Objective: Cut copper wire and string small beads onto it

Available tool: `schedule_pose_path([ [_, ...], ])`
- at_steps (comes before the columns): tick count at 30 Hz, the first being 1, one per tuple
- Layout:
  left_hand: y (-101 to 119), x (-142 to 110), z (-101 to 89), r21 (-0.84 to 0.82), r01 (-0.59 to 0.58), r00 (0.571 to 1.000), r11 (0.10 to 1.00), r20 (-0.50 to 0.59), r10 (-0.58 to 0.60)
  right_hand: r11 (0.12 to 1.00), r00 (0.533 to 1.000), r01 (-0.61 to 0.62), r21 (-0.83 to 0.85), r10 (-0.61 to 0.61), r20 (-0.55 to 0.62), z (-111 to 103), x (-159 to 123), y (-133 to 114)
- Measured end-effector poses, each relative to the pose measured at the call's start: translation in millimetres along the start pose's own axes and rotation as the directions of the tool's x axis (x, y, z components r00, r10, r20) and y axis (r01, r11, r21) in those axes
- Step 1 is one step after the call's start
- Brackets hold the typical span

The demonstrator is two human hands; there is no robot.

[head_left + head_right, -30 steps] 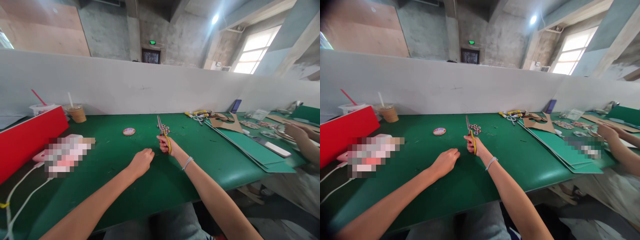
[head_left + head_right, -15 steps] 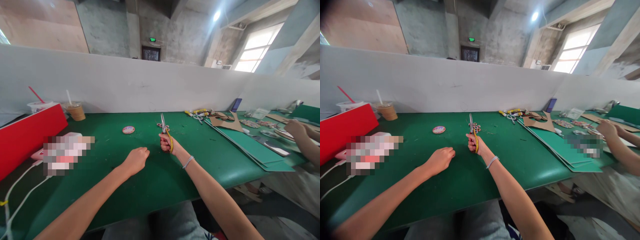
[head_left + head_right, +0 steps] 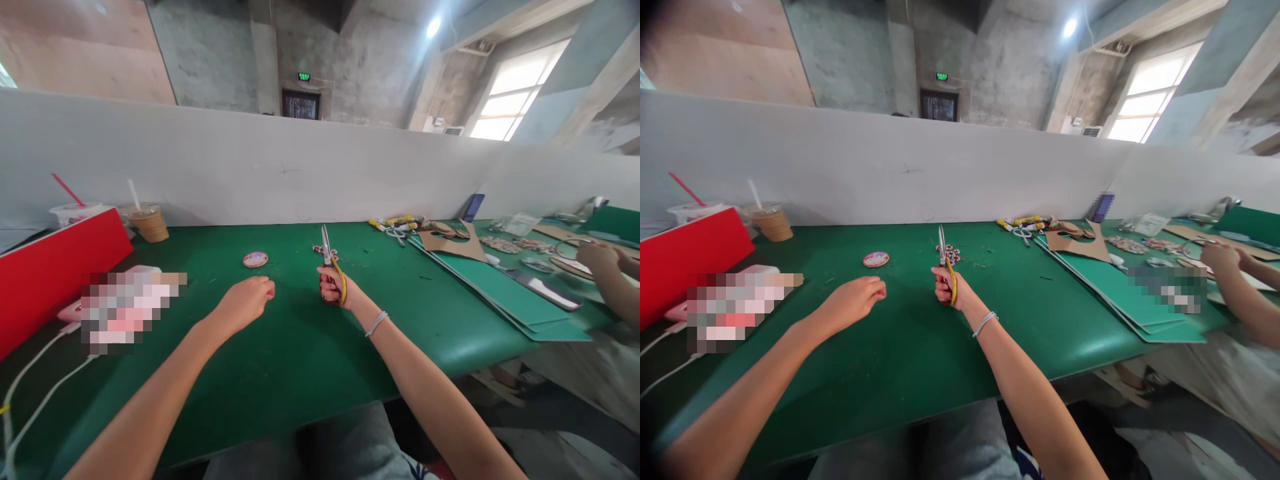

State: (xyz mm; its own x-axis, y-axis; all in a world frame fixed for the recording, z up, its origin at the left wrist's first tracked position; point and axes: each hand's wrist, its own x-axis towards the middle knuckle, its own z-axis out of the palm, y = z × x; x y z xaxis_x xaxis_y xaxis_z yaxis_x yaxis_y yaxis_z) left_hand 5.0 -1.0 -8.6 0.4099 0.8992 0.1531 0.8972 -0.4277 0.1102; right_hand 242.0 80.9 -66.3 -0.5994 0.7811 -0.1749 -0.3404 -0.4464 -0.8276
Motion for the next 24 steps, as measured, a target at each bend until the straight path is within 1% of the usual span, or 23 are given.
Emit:
schedule_pose_path([
  [2,-11,-6,-4.2,-0.048,0.003,1.0,0.999,-0.006,-0.004,1.0,1.0,-0.001,0.005,0.001,0.008,0,0,0],
  [6,-32,-26,-8.9,-0.108,0.068,0.998,0.992,-0.005,-0.069,1.0,1.0,-0.002,0.013,0.002,0.021,2,-2,-1],
  [11,-51,-47,-15.8,-0.102,0.085,0.996,0.991,0.008,-0.084,1.0,1.0,0.009,0.015,-0.009,0.012,7,-6,-3],
  [19,-80,-64,-16.8,-0.107,0.108,0.994,0.988,0.008,-0.108,1.0,1.0,0.011,-0.011,-0.01,0.001,7,-7,-4],
  [24,-90,-75,-20.1,-0.106,0.141,0.99,0.984,0.02,-0.14,1.0,1.0,0.007,-0.017,-0.007,0.001,6,-6,-3],
])
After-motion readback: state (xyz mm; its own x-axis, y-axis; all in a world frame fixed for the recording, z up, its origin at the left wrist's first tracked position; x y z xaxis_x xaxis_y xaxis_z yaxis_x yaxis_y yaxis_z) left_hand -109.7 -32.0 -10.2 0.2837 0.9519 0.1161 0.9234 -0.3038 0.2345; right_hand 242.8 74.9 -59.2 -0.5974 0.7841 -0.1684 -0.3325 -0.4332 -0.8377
